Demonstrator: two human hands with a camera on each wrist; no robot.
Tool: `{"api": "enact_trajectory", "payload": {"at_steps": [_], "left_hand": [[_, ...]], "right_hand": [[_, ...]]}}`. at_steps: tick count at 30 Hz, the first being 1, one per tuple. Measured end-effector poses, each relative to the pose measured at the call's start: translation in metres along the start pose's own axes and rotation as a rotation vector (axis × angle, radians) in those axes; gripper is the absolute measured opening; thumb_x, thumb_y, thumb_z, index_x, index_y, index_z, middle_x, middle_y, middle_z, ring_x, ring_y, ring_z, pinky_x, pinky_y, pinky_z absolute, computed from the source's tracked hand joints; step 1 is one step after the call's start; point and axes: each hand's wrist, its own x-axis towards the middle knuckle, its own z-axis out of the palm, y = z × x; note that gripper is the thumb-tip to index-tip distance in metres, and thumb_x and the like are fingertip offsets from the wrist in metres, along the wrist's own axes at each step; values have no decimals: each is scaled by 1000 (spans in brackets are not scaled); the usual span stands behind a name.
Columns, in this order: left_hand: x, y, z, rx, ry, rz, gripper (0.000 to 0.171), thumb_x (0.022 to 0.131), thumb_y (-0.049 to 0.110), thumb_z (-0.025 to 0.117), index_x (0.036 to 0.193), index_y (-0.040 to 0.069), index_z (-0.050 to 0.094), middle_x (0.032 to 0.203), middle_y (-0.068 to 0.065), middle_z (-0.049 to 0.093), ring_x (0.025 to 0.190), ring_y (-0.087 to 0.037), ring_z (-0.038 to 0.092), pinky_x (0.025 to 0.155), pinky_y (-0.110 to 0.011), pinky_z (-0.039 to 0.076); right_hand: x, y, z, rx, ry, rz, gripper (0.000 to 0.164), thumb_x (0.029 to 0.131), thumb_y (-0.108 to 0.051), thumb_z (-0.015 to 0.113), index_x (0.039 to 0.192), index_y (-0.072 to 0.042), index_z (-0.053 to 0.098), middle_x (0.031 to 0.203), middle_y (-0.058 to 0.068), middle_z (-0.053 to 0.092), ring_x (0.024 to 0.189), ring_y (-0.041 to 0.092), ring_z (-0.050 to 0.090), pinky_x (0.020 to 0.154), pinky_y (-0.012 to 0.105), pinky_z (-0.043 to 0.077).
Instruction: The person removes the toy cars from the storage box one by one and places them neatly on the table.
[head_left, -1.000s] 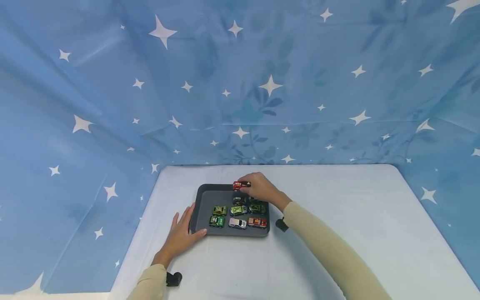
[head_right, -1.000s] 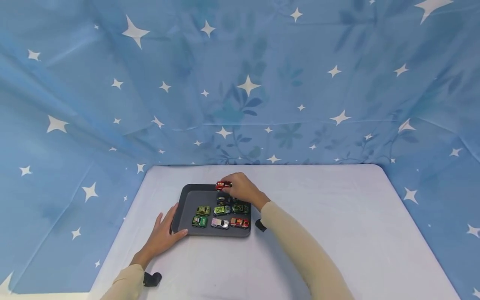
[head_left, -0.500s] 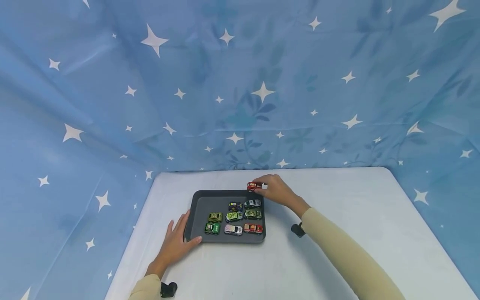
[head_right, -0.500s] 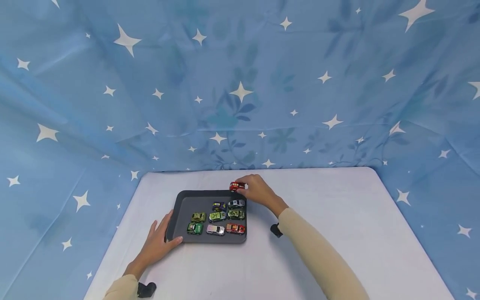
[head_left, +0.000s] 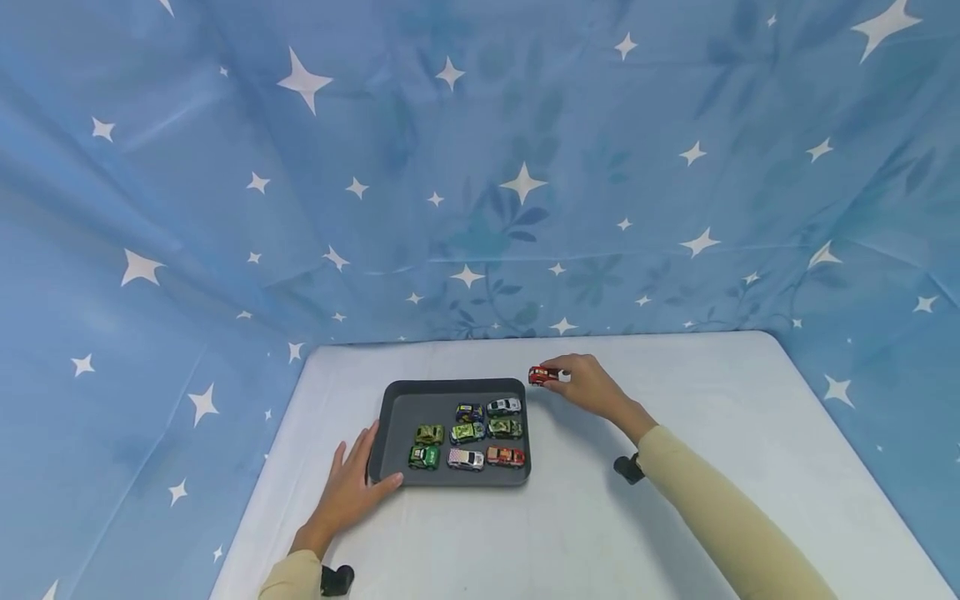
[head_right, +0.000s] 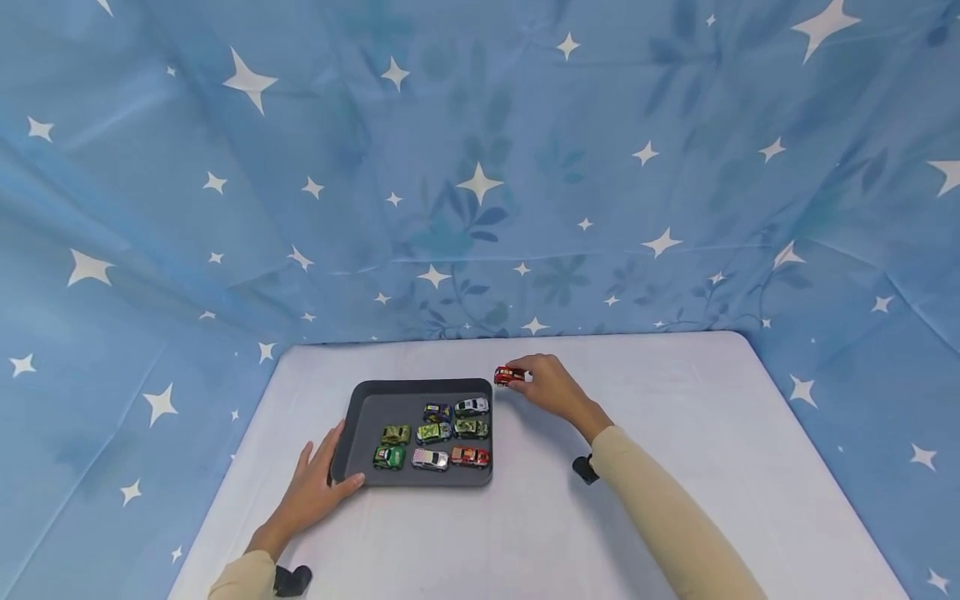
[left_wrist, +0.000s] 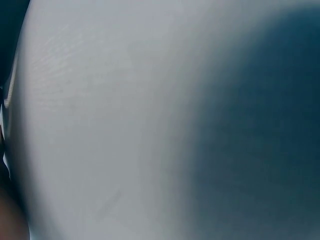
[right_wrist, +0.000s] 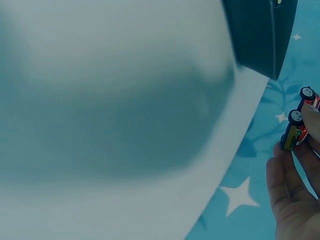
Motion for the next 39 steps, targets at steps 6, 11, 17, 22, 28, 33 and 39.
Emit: {"api": "enact_trajectory", "payload": {"at_steps": [6, 11, 17, 22, 28, 33, 39], "left_hand": [[3, 2, -4, 18, -29, -34, 105, 93, 54, 77, 172, 10, 23, 169, -31, 28, 155, -55, 22, 124, -72, 0], [4, -2, -3, 18, -45, -58, 107, 93, 56, 77, 173, 13, 21, 171, -29, 25, 157, -55, 16, 124, -72, -1], [4, -7, -1, -1, -37, -54, 107, 92, 56, 78, 173, 16, 19, 171, -31, 25, 156, -58, 12, 123, -74, -1], [4, -7, -1, -3, -32, -35, 107, 93, 56, 76, 174, 20, 17, 170, -31, 25, 156, -57, 14, 124, -72, -2], [2, -3, -4, -11, -42, -42, 106, 93, 55, 77, 173, 14, 21, 170, -32, 27, 156, -57, 18, 124, -71, -2], [4, -4, -4, 13, -64, -55, 106, 94, 56, 75, 173, 12, 20, 172, -28, 26, 158, -52, 20, 126, -68, -4], [3, -4, -2, 18, -55, -53, 106, 92, 56, 76, 172, 12, 22, 171, -29, 27, 157, -53, 19, 125, -70, -1]], "right_hand": [[-13, 12, 6, 11, -38, 101, 34, 97, -11, 81, 128, 2, 76, 121, 17, 77, 111, 35, 72, 95, 54, 60], [-20, 18, 13, 11, -47, 101, 33, 96, -8, 81, 127, 3, 76, 121, 19, 76, 113, 38, 72, 97, 55, 59], [-24, 21, 22, 15, -62, 110, 33, 96, -7, 80, 127, 2, 76, 124, 20, 75, 115, 39, 71, 100, 57, 57], [-26, 23, 29, 11, -81, 125, 32, 96, -6, 80, 126, 3, 76, 123, 20, 76, 118, 40, 70, 104, 58, 55], [-31, 25, 35, 25, -100, 140, 32, 95, -7, 80, 125, 4, 76, 122, 20, 76, 118, 42, 69, 106, 61, 52], [-32, 25, 38, 28, -79, 125, 31, 94, -5, 82, 122, 5, 77, 119, 19, 77, 114, 40, 70, 104, 60, 53], [-32, 27, 41, 11, -67, 116, 29, 93, -5, 83, 120, 4, 78, 115, 16, 78, 109, 36, 71, 99, 57, 56]]}}
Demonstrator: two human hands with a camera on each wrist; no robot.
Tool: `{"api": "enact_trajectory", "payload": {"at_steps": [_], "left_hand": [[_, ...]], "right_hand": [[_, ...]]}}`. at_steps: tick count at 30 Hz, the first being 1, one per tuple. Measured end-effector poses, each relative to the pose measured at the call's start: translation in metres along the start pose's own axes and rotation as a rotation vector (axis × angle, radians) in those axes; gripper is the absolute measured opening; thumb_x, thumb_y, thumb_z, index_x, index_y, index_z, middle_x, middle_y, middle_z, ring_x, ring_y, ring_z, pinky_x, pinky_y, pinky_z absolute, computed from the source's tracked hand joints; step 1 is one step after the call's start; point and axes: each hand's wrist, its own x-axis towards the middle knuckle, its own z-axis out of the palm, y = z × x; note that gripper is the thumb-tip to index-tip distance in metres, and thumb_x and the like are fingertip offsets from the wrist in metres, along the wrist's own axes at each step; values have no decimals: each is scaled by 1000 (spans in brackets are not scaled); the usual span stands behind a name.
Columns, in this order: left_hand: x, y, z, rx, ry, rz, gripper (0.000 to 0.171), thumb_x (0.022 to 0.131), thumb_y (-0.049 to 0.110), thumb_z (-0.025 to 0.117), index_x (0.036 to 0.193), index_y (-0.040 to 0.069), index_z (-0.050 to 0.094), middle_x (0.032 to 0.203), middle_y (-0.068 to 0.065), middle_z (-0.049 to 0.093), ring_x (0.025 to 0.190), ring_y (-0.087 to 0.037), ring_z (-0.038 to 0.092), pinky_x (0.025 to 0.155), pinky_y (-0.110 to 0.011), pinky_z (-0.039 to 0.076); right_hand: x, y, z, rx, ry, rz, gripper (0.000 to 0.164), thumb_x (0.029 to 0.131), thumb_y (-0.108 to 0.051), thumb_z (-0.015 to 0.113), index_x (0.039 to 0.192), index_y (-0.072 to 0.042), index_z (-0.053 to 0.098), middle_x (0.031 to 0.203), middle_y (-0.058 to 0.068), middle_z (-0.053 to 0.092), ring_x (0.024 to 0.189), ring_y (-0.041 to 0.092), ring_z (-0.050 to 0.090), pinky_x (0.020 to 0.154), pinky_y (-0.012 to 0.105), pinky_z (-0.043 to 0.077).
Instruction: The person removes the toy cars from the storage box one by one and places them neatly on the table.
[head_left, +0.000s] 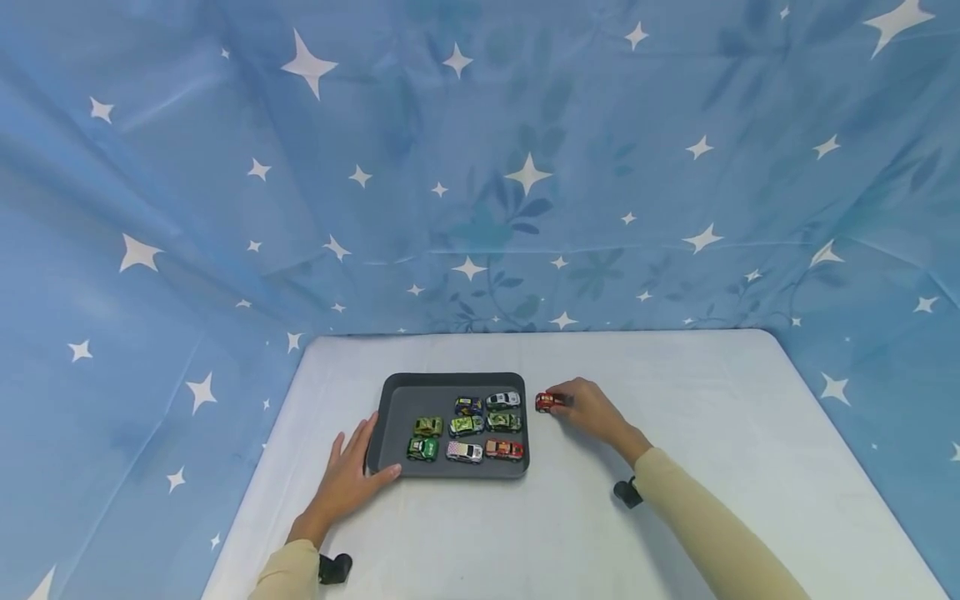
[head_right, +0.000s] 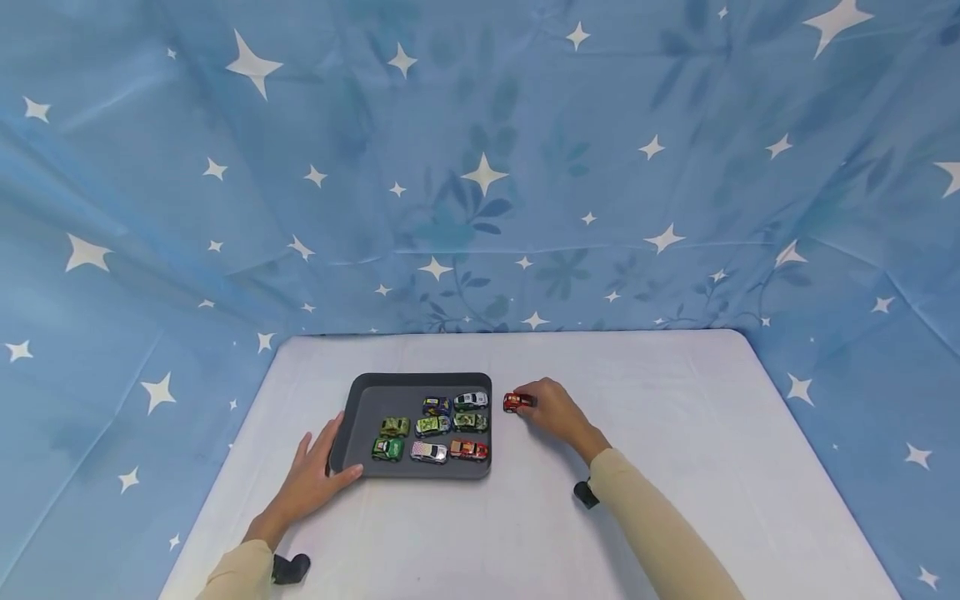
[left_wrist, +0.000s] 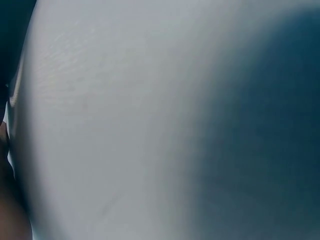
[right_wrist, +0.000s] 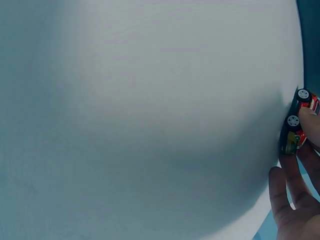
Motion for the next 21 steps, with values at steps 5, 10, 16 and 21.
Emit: {"api": "enact_trajectory", "payload": {"at_steps": [5, 10, 16, 21], "left_hand": [[-2, 1, 0, 3, 4, -8, 106, 93, 56, 76, 172, 12, 23, 171, -29, 27, 157, -54, 19, 125, -70, 0], [-1, 5, -2, 4, -1, -18, 107, 92, 57, 76, 172, 11, 22, 171, -28, 26, 157, -53, 18, 126, -69, -1], [-1, 5, -2, 1, -1, -25, 107, 91, 57, 76, 172, 10, 23, 171, -29, 26, 157, -56, 14, 125, -71, 0], [-1, 4, -1, -5, 4, -21, 107, 92, 57, 76, 172, 11, 23, 171, -29, 26, 157, -55, 14, 125, -71, 0]], "right_hand": [[-1, 1, 2, -26, 4, -10, 31, 93, -4, 82, 122, 5, 76, 117, 18, 77, 110, 37, 70, 101, 58, 55], [-1, -1, 1, -32, 4, -8, 34, 94, -5, 81, 125, 6, 75, 119, 19, 76, 112, 38, 69, 102, 58, 54], [-3, 1, 0, -29, 3, 1, 42, 96, -13, 81, 133, 4, 71, 132, 22, 71, 125, 43, 64, 110, 60, 49], [-5, 6, -4, -16, 23, 30, 57, 99, -23, 79, 147, 2, 62, 151, 27, 57, 141, 49, 50, 118, 65, 39]]}}
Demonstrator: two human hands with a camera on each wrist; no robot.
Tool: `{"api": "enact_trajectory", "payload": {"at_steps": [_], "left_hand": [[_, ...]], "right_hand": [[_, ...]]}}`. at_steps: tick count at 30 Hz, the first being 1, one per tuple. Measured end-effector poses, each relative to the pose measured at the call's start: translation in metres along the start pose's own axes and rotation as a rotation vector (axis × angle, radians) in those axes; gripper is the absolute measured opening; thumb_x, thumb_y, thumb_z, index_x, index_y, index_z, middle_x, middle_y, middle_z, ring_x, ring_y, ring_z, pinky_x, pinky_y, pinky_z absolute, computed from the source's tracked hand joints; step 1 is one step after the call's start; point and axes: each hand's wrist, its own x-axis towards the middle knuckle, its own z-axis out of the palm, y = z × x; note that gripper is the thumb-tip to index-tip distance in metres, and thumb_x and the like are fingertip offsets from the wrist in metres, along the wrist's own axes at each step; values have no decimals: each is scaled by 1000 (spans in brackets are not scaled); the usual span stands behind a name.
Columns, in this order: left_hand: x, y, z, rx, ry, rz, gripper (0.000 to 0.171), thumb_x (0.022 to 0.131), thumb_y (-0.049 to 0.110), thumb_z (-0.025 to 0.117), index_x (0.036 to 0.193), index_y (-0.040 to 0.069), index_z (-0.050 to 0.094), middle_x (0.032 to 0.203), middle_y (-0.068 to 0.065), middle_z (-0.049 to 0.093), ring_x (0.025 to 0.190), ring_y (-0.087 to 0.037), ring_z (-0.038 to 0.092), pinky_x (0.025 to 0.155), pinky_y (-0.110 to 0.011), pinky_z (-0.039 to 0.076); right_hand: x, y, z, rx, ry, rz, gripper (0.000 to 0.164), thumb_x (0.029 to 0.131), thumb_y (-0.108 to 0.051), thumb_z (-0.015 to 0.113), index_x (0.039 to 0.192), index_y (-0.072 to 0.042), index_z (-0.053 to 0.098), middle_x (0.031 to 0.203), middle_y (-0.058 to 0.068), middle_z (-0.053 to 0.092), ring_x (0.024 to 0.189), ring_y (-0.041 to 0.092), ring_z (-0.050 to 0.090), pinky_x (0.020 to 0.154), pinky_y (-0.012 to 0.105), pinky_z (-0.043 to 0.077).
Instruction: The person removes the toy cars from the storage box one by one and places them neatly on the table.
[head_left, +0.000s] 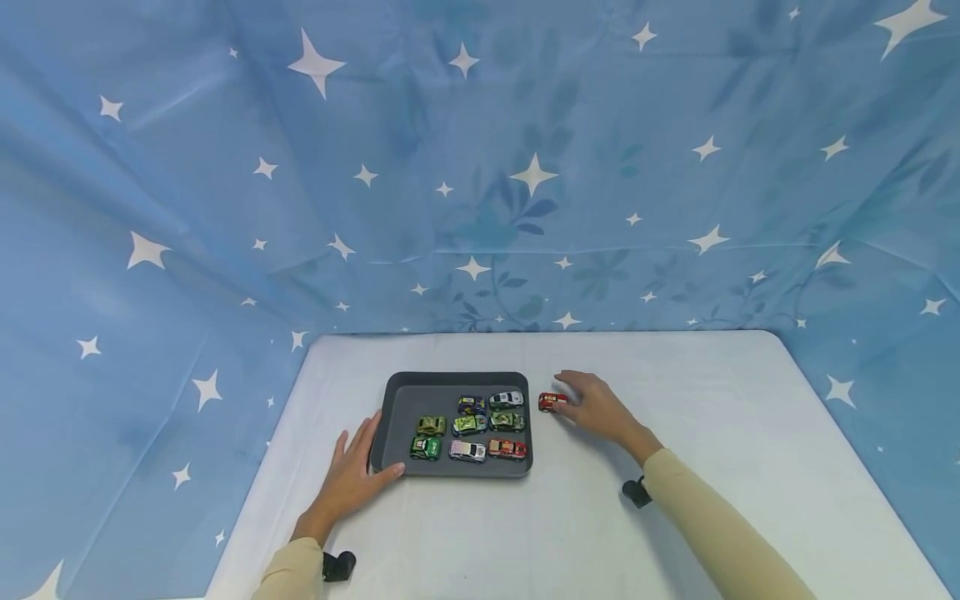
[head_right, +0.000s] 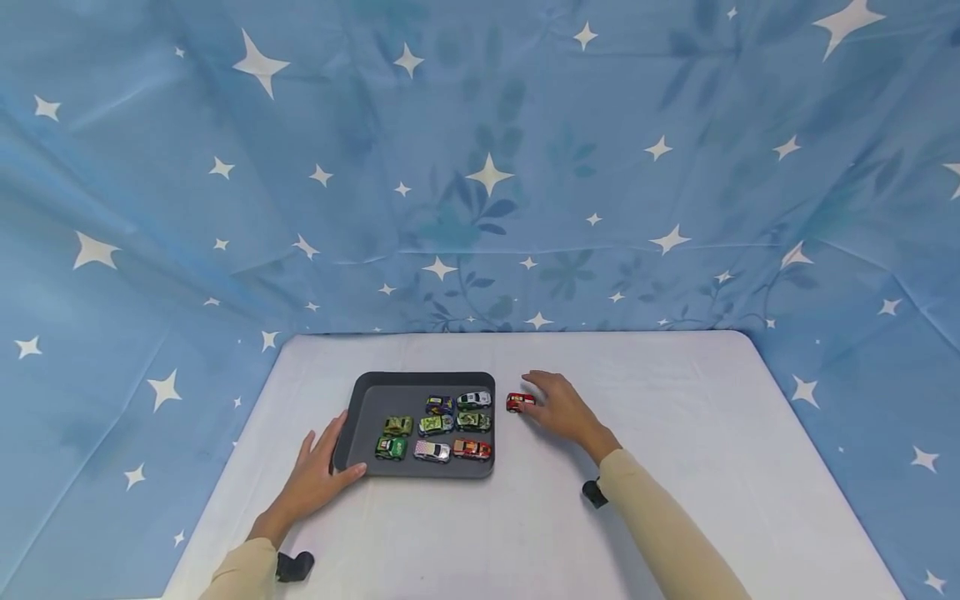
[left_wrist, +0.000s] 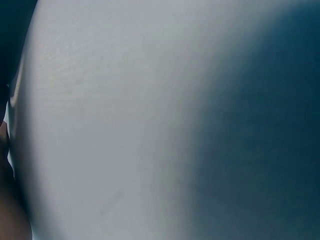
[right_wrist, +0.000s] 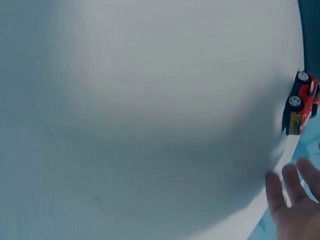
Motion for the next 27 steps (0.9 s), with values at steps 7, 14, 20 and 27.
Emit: {"api": "enact_trajectory", "payload": {"at_steps": [7, 14, 20, 27], "left_hand": [[-3, 0, 1, -22, 37, 16, 107, 90, 57, 78, 171, 12, 25, 169, -31, 29, 156, -58, 14, 124, -74, 2], [-2, -1, -1, -15, 20, 1, 106, 92, 56, 77, 172, 11, 23, 171, -29, 27, 157, -56, 13, 125, -72, 0], [-4, 1, 2, -38, 43, 16, 107, 91, 58, 78, 172, 15, 24, 169, -32, 29, 156, -60, 12, 122, -76, 3], [-1, -2, 4, -44, 64, 49, 106, 90, 57, 79, 172, 18, 25, 168, -32, 31, 155, -58, 17, 124, -73, 2]], "right_hand": [[4, 0, -8, 23, 31, -35, 73, 96, -30, 82, 156, 0, 53, 163, 30, 41, 149, 54, 37, 119, 75, 27], [12, -16, -9, 70, 26, -44, 77, 98, -34, 81, 160, -3, 48, 167, 27, 37, 152, 52, 34, 120, 75, 26], [20, -31, -6, 119, 25, -66, 75, 100, -34, 79, 161, -4, 47, 168, 26, 36, 153, 51, 33, 121, 73, 26], [33, -47, -1, 149, 27, -144, 76, 100, -33, 77, 162, -2, 45, 167, 27, 36, 153, 50, 34, 121, 72, 26]]}}
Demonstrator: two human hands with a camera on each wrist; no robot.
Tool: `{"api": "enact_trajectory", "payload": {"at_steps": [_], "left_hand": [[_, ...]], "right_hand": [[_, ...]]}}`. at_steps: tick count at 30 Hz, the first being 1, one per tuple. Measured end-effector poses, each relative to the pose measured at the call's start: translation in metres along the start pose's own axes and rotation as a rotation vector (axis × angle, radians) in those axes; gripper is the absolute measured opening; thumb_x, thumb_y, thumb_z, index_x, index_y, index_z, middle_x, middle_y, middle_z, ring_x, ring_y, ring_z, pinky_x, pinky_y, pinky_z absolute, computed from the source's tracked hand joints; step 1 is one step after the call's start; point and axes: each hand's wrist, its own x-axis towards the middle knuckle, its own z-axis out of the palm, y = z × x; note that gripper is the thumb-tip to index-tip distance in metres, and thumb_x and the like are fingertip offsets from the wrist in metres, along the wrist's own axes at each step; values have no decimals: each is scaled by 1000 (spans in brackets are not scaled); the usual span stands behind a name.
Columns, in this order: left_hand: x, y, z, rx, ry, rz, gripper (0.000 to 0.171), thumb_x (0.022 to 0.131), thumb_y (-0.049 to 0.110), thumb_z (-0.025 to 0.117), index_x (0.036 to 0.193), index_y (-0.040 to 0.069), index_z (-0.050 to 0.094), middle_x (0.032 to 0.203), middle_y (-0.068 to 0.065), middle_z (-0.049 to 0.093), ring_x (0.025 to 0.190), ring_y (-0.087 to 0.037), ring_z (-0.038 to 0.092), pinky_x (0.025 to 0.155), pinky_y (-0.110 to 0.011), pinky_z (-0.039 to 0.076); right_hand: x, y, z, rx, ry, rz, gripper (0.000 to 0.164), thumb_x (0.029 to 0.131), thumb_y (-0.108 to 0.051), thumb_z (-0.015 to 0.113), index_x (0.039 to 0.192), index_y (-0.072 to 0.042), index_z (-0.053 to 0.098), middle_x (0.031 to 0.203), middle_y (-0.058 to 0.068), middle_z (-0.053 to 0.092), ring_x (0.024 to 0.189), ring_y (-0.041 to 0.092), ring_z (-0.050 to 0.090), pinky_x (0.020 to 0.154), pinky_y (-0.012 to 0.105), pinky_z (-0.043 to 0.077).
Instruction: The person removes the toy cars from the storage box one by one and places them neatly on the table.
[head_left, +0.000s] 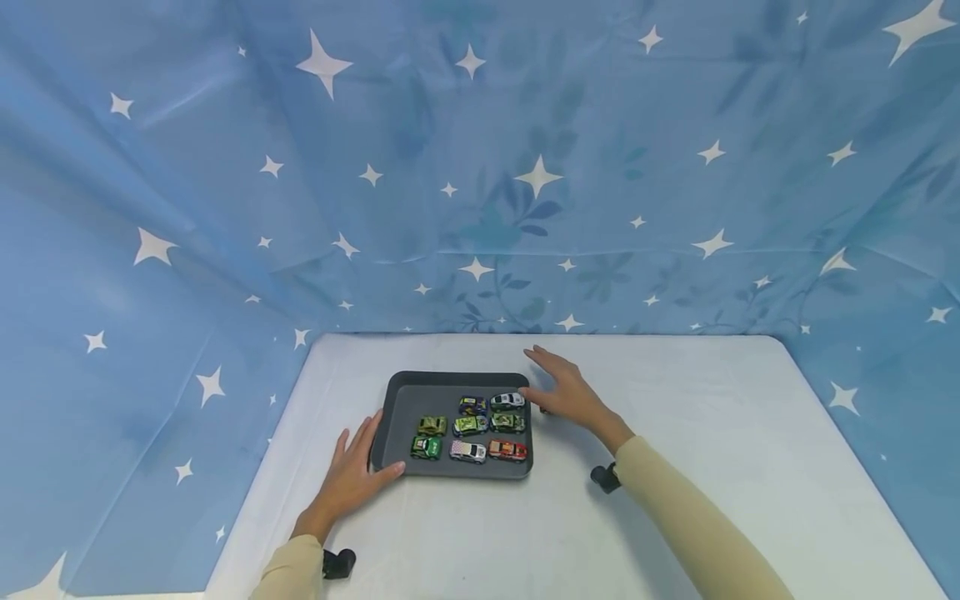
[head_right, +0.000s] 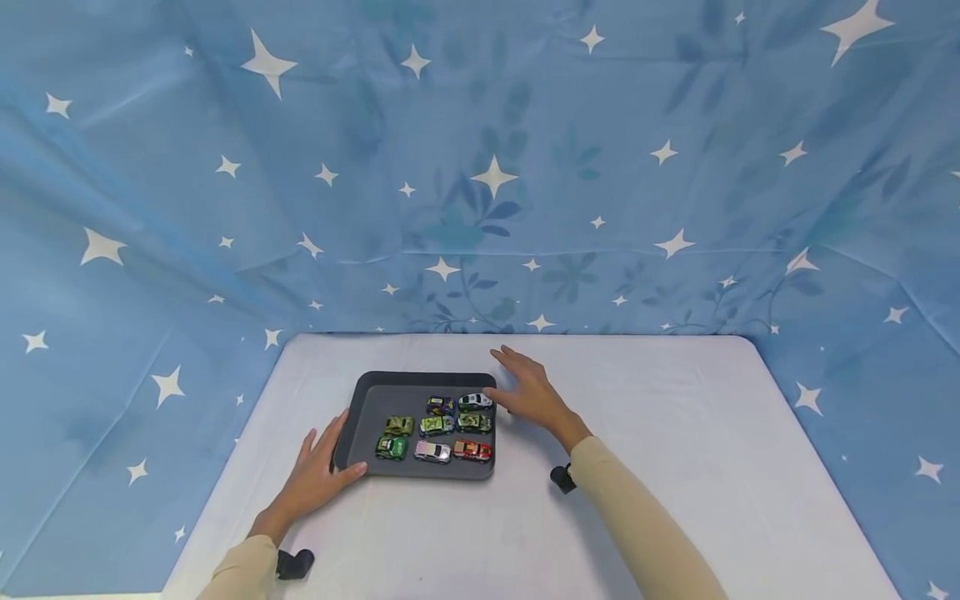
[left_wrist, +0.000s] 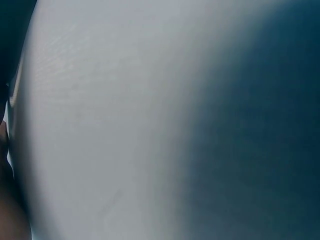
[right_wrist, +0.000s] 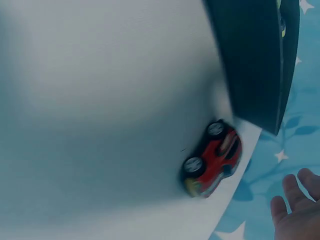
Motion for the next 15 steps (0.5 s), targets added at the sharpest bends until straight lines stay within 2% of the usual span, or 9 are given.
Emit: {"api": "enact_trajectory", "payload": {"at_steps": [4, 7, 10, 15], "left_hand": [[1, -2, 1, 2, -15, 4, 106, 92, 57, 78, 173, 21, 21, 169, -31, 28, 157, -57, 14, 124, -72, 0], [2, 0, 0, 2, -23, -3, 106, 91, 56, 78, 173, 19, 21, 170, -30, 28, 157, -56, 13, 125, -71, 0], [2, 1, -1, 4, -22, -3, 106, 91, 55, 79, 172, 15, 24, 169, -31, 28, 156, -57, 15, 124, -72, 1], [2, -2, 0, 18, -39, -26, 107, 91, 56, 78, 172, 15, 23, 171, -30, 26, 157, -57, 11, 124, -72, 0]], "right_hand": [[10, -11, 3, -22, -20, -13, 78, 100, -35, 77, 163, -4, 44, 168, 26, 35, 154, 47, 33, 123, 71, 22], [17, -19, 6, -39, -38, -29, 79, 99, -33, 78, 163, -3, 44, 168, 26, 36, 155, 46, 33, 124, 71, 20], [22, -25, 11, -43, -55, -45, 79, 99, -32, 78, 163, -2, 44, 168, 24, 37, 154, 44, 35, 124, 71, 21], [31, -33, 24, -40, -79, -84, 78, 99, -31, 80, 162, -2, 44, 166, 23, 41, 153, 42, 38, 124, 69, 23]]}}
